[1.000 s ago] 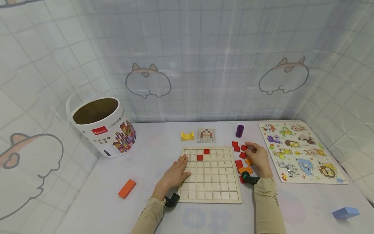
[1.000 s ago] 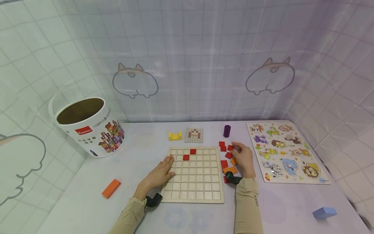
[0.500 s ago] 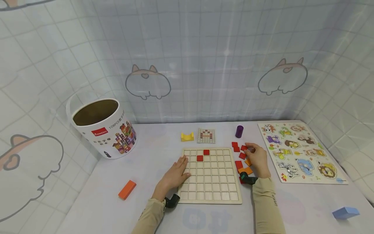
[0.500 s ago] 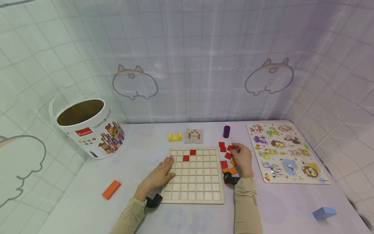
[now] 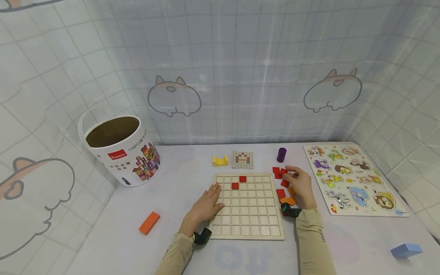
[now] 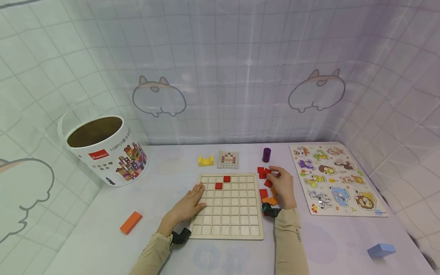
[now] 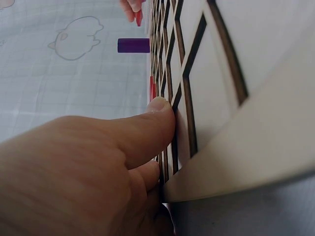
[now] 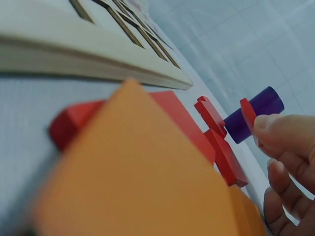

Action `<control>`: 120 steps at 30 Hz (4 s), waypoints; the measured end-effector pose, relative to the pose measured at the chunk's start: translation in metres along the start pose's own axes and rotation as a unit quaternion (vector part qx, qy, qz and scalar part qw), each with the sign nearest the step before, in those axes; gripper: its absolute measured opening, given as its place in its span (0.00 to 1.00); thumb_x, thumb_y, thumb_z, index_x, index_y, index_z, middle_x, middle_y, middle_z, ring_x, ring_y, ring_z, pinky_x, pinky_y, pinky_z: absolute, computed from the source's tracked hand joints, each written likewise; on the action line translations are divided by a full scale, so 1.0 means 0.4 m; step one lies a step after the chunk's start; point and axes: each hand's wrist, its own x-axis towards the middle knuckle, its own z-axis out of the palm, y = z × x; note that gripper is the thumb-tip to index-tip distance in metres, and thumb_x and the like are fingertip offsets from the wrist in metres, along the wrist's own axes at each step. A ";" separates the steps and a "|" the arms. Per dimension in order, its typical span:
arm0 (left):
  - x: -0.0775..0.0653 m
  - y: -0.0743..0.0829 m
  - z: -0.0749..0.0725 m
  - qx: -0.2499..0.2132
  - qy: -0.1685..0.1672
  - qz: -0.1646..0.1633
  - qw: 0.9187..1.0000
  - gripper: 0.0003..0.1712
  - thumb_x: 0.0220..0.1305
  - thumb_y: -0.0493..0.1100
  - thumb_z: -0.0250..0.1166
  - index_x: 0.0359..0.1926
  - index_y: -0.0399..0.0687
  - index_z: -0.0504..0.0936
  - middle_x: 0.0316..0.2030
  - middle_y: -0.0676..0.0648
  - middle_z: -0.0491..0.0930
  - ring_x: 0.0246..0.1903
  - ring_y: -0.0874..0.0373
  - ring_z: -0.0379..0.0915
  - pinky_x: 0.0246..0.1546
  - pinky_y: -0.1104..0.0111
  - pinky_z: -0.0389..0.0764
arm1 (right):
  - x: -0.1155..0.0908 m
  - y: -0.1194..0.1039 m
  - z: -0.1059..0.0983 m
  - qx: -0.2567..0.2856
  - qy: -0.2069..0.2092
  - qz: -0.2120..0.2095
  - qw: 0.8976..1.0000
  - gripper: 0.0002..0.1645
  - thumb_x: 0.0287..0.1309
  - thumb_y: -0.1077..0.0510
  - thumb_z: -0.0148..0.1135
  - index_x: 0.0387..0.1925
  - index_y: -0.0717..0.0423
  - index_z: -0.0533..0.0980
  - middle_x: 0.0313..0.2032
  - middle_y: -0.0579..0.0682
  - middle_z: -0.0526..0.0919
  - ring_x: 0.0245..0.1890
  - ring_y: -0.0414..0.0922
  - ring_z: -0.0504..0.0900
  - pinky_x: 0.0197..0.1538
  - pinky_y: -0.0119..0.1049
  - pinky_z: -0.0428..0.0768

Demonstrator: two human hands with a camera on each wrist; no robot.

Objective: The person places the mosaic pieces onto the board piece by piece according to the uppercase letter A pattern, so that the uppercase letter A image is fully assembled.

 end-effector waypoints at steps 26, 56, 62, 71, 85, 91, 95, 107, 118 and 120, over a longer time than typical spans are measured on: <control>-0.002 0.001 0.000 -0.005 0.004 -0.001 1.000 0.38 0.72 0.49 0.53 0.74 0.33 0.52 0.76 0.37 0.47 0.76 0.42 0.42 0.75 0.49 0.52 | -0.025 -0.089 0.089 0.073 -0.142 -0.117 0.980 0.19 0.61 0.60 0.64 0.53 0.61 0.79 0.38 0.60 0.81 0.30 0.40 0.75 0.27 0.27 0.72; -0.003 0.002 -0.002 -0.004 0.004 0.003 1.000 0.38 0.72 0.49 0.53 0.74 0.33 0.51 0.76 0.37 0.46 0.76 0.42 0.42 0.75 0.49 0.52 | -0.040 -0.088 0.154 0.029 -0.226 -0.172 0.958 0.15 0.53 0.65 0.68 0.45 0.57 0.83 0.40 0.55 0.84 0.29 0.39 0.73 0.34 0.27 0.74; -0.001 0.000 -0.001 0.003 0.002 0.003 1.000 0.39 0.73 0.50 0.53 0.74 0.33 0.51 0.76 0.37 0.46 0.76 0.42 0.42 0.75 0.50 0.51 | -0.040 -0.087 0.153 0.036 -0.222 -0.169 0.960 0.17 0.52 0.65 0.69 0.46 0.57 0.82 0.42 0.55 0.84 0.30 0.39 0.73 0.34 0.27 0.74; -0.001 0.002 -0.005 0.001 0.005 0.004 1.000 0.39 0.72 0.49 0.53 0.74 0.33 0.52 0.76 0.37 0.46 0.75 0.42 0.43 0.75 0.49 0.52 | -0.033 -0.093 0.139 0.075 -0.185 -0.142 0.969 0.19 0.57 0.62 0.67 0.51 0.60 0.80 0.45 0.60 0.83 0.34 0.40 0.76 0.38 0.26 0.76; 0.000 0.001 -0.006 0.000 0.003 0.004 1.000 0.39 0.72 0.49 0.53 0.74 0.33 0.51 0.76 0.37 0.46 0.76 0.42 0.42 0.75 0.49 0.52 | -0.008 -0.057 0.060 0.074 -0.070 -0.103 0.989 0.23 0.63 0.58 0.62 0.59 0.62 0.75 0.54 0.65 0.78 0.48 0.54 0.78 0.43 0.21 0.75; 0.000 -0.004 0.002 -0.002 0.005 0.008 1.000 0.39 0.72 0.50 0.53 0.73 0.32 0.52 0.76 0.37 0.47 0.75 0.41 0.42 0.74 0.49 0.52 | 0.009 -0.030 0.045 0.055 -0.050 -0.072 0.995 0.25 0.66 0.58 0.59 0.62 0.61 0.72 0.58 0.68 0.73 0.49 0.63 0.81 0.41 0.40 0.86; -0.003 -0.004 0.005 -0.004 0.005 0.007 1.000 0.39 0.72 0.49 0.53 0.73 0.32 0.52 0.76 0.37 0.46 0.75 0.41 0.42 0.74 0.48 0.52 | 0.018 -0.021 0.045 0.036 -0.051 -0.067 0.996 0.27 0.66 0.59 0.58 0.64 0.60 0.70 0.62 0.67 0.71 0.60 0.62 0.73 0.59 0.56 0.76; -0.001 -0.003 0.004 -0.005 0.008 0.006 1.000 0.39 0.72 0.49 0.54 0.73 0.32 0.52 0.76 0.37 0.46 0.75 0.41 0.42 0.74 0.48 0.52 | 0.030 -0.011 0.067 -0.061 -0.036 -0.096 0.993 0.27 0.60 0.58 0.63 0.61 0.60 0.73 0.60 0.66 0.76 0.59 0.65 0.67 0.63 0.61 0.64; 0.000 -0.005 0.002 0.000 0.008 0.006 1.000 0.39 0.72 0.50 0.53 0.74 0.33 0.52 0.76 0.37 0.47 0.75 0.41 0.42 0.74 0.49 0.52 | 0.023 -0.014 0.075 -0.077 0.005 -0.106 0.991 0.27 0.55 0.62 0.64 0.57 0.66 0.74 0.54 0.68 0.77 0.54 0.64 0.69 0.60 0.57 0.67; -0.001 -0.005 0.001 0.000 0.010 0.009 1.000 0.39 0.72 0.49 0.53 0.73 0.32 0.52 0.75 0.36 0.47 0.75 0.41 0.43 0.74 0.48 0.52 | 0.023 -0.016 0.076 -0.082 0.015 -0.102 0.991 0.29 0.54 0.62 0.65 0.58 0.67 0.73 0.54 0.69 0.76 0.53 0.64 0.70 0.59 0.56 0.67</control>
